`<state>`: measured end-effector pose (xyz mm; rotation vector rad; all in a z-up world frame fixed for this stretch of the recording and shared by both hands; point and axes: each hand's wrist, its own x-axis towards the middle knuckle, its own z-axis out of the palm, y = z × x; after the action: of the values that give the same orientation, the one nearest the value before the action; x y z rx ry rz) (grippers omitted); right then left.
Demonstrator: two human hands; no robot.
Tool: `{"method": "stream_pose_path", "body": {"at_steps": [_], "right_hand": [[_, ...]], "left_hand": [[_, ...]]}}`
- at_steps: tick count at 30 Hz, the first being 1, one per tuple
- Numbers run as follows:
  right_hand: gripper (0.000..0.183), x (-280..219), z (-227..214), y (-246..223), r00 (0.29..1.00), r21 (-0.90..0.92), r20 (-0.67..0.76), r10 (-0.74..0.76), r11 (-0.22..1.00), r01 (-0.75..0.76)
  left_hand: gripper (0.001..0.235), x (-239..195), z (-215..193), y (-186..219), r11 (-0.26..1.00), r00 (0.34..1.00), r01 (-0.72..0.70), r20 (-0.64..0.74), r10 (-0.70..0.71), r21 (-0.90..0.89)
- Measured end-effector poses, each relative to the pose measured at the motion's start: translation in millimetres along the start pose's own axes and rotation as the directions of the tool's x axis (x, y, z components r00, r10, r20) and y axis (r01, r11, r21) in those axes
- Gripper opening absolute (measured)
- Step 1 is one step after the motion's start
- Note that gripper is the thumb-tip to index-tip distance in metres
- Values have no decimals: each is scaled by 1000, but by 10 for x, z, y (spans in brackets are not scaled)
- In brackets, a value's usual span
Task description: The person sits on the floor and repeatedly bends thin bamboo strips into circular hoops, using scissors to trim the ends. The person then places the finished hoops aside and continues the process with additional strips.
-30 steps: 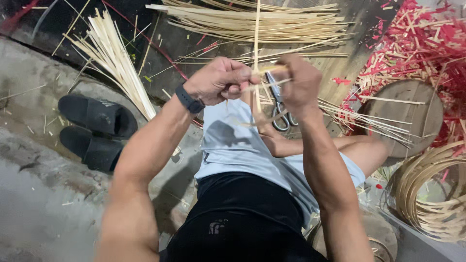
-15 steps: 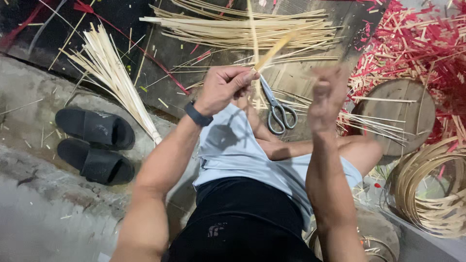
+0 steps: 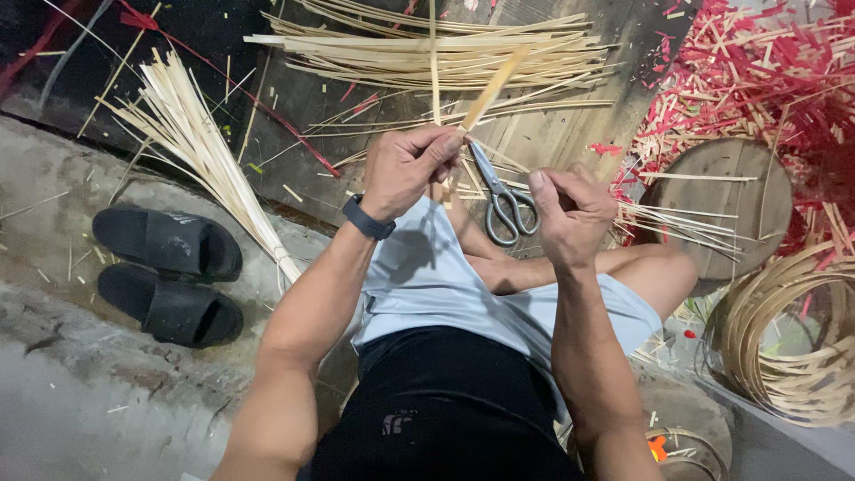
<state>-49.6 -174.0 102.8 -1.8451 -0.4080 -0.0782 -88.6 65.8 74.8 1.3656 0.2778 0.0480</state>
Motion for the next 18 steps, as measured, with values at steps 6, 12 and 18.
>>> {"method": "stream_pose_path", "body": {"at_steps": [6,12,18], "right_hand": [[8,83,48,205,1000,-149,11,-1,989,3],[15,298,544,563,996,13,-80,-38,999,40],[15,300,353,158,995,-233,-81,-52,972,31]], "left_hand": [[26,1,7,-74,998,982,56,183,-52,-15],[23,-118,292,-248,972,897,222,406,-176,-69],[14,40,334,-169,879,898,-405,292,330,252]]}}
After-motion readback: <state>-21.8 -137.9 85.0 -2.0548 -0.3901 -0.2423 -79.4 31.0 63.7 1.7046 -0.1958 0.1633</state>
